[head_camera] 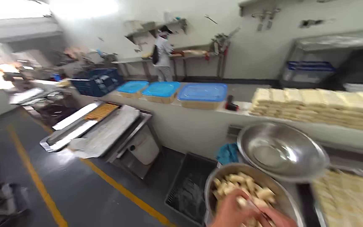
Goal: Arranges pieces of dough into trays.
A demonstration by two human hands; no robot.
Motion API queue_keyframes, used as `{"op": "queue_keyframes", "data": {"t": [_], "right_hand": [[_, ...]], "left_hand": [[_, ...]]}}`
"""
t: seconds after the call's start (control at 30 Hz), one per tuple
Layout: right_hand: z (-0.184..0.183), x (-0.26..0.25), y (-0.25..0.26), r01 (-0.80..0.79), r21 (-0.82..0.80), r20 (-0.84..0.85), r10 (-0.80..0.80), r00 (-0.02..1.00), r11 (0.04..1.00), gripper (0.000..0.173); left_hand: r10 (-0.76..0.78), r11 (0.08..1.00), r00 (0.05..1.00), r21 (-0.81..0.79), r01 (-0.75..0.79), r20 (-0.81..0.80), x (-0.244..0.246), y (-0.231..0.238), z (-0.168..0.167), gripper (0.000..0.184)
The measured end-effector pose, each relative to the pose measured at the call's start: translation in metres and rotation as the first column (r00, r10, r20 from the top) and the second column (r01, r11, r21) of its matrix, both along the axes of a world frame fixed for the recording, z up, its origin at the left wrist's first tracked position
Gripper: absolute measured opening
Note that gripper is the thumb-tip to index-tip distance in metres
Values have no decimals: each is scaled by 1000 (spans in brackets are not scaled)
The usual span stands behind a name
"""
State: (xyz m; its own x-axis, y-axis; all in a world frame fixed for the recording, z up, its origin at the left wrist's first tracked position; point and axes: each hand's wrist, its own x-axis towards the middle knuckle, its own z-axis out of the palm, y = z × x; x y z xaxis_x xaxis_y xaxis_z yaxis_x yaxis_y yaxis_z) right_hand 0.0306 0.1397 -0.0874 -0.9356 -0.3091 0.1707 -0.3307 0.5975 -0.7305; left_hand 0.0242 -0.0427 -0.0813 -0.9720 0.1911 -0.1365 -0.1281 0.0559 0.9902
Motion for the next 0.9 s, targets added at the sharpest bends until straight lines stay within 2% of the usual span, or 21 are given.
{"op": "queue_keyframes", "data": {"t": [0.03,0.1,0.2,0.27,0.33,0.4,0.47,0.53,0.6,0.67,0.7,0.77,0.83,0.9], "right_hand": [[-2,1,1,26,17,-73,-25,997,1000,27],[-9,2,7,88,-22,-144,-91,985,996,24],[2,6,12,155,-237,-2,-160,987,959,25],[12,8,14,219,-401,90,-199,976,889,22],[18,5,20,265,-463,127,-233,964,846,19],[19,0,25,307,-411,119,-284,951,858,17],[15,-1,21,308,-265,21,-314,949,914,16],[6,4,3,176,-65,-92,-181,979,982,17],[-4,16,-20,-40,82,-156,53,986,996,16],[-4,29,-27,-196,80,-117,205,972,977,25],[-4,36,-21,-204,28,-81,205,975,979,30],[-9,49,3,-80,-92,-18,79,997,993,32],[-19,62,33,105,-180,61,-95,994,978,31],[-29,77,55,259,-230,161,-226,961,938,29]], "left_hand": [[2,1000,999,13,-2,45,1,-4,-1,35],[40,999,995,26,-42,88,1,-9,-11,36],[89,995,990,-55,-83,109,-6,-15,-31,51],[107,983,987,-162,-87,122,-10,-18,-42,56],[126,969,986,-225,-100,106,-14,-20,-46,57],[120,981,989,-162,-105,90,-14,-22,-42,56],[23,997,988,67,-34,151,-10,-19,-28,56],[-109,954,972,295,45,206,-1,-9,-11,55],[-89,948,981,316,30,174,8,-4,-10,42],[112,967,991,223,-125,71,10,-23,-28,33],[226,961,974,157,-228,26,8,-45,-43,32],[412,911,911,-21,-412,15,-1,-103,-81,30],[495,860,849,-245,-447,186,-10,-159,-131,33],[468,862,774,-416,-292,427,-15,-195,-184,41]]}}
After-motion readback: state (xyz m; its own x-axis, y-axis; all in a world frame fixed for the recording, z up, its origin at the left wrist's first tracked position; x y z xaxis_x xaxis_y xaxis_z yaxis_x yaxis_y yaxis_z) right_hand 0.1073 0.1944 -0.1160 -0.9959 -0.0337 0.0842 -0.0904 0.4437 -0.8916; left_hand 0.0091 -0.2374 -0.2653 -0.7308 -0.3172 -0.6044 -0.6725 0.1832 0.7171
